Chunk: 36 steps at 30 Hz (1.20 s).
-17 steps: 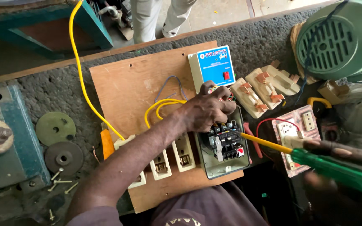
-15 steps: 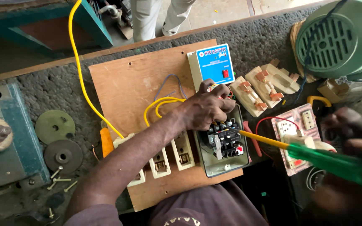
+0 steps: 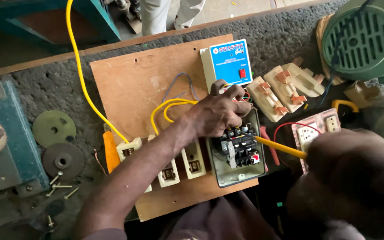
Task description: The person wires an electrical contactor inside a starter box on a workbench, routing a yellow cable and connecting wires to terminals. They use a screwdriver to tighten connections, press the switch on a blue control unit, and use pliers to work on the wiring near fuse holders.
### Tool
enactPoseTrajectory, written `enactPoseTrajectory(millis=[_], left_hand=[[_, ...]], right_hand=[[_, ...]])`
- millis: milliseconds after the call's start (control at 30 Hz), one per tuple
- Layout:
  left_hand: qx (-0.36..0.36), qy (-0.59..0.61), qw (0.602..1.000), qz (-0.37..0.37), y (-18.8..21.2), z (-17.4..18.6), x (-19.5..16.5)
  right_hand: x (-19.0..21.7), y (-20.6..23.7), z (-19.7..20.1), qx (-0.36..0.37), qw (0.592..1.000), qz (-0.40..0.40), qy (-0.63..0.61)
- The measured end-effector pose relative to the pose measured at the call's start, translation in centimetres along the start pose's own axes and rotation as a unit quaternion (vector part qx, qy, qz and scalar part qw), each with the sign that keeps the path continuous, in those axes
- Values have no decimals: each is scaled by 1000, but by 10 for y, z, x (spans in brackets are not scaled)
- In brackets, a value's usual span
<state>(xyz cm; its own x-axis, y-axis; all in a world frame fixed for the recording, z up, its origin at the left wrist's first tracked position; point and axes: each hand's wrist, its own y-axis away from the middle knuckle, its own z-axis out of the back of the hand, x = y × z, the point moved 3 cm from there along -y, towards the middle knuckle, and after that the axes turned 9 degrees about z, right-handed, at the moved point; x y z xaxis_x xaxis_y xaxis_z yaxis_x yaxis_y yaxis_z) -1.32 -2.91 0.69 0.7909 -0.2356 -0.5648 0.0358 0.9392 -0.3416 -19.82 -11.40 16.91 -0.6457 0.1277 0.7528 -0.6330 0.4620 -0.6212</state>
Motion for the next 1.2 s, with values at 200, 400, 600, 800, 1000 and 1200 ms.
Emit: enactPoseTrajectory(millis=[200,400,600,800,1000,1200], left_hand=[[-8,7,1000,-17,1,8,-4],[-2,33,999,-6,2,0,-4],[14,29,999,-10,3,1,-2],[22,-20,1000,-3,0,4,-9],[-13,-2,1000,-23,-10,7,-17],[-13,17,999,-35,-14,-4,-19]], right_hand=[[0,15,-31,-79,995,56,18],[-12,3,-16,-56,997,54,8],[5,24,-26,-111,991,68,40],[-3,-23,-22,-111,991,69,-10],[44,-50,-61,-156,979,123,51],[18,-64,-21,456,828,-83,-316]])
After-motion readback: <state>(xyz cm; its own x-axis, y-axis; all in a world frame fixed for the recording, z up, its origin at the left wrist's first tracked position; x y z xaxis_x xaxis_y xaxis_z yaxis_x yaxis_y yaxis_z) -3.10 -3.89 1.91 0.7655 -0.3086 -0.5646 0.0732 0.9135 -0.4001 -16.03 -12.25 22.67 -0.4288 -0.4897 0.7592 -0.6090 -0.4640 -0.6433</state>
